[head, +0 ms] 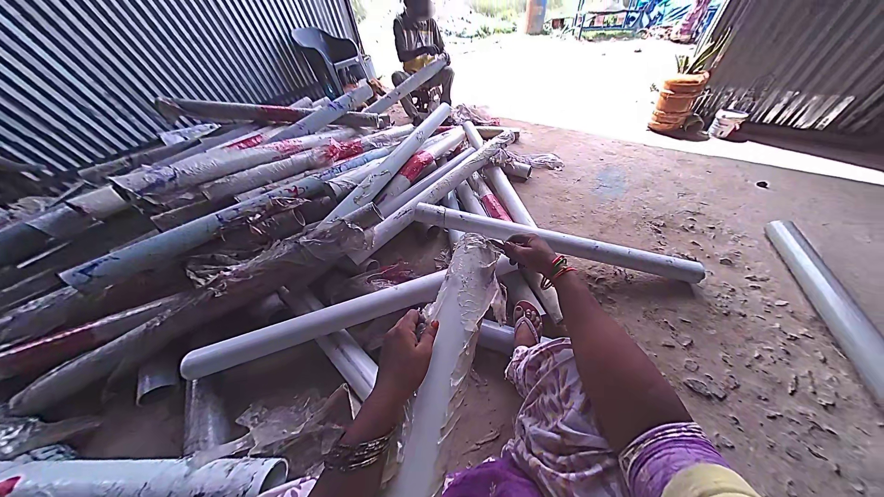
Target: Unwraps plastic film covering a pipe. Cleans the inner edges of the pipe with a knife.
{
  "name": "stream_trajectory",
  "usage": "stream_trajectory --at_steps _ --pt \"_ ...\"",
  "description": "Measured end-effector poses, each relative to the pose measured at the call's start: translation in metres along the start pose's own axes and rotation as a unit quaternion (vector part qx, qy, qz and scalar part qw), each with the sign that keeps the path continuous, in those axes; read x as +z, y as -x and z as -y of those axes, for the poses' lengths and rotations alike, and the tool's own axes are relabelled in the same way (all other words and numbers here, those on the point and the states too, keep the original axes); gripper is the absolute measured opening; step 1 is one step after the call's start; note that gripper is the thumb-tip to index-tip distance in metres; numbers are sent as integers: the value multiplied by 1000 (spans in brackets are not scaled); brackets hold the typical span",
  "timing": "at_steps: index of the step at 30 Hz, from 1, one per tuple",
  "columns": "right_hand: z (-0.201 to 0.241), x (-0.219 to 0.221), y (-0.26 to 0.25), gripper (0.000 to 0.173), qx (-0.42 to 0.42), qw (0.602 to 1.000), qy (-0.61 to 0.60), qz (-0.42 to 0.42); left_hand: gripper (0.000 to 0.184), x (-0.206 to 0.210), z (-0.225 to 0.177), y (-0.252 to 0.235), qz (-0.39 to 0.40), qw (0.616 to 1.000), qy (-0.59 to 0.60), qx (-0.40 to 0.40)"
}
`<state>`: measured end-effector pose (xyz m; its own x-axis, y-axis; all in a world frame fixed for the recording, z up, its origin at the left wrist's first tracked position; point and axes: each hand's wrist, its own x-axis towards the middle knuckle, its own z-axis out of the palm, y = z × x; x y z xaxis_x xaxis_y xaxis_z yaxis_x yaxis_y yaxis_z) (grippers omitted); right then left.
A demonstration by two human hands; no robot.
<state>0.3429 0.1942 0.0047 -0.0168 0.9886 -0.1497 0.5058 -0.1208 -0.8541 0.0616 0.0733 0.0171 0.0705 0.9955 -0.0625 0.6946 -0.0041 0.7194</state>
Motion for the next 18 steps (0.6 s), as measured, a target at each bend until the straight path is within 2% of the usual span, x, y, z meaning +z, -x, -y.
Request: stream_trajectory --at_steps 9,18 --pt "6 15 -11 33 -14 998 62 27 27 4 -15 5 17 995 -95 3" --pt "14 35 -13 26 14 989 -147 30 27 0 -16 5 15 996 -92 10"
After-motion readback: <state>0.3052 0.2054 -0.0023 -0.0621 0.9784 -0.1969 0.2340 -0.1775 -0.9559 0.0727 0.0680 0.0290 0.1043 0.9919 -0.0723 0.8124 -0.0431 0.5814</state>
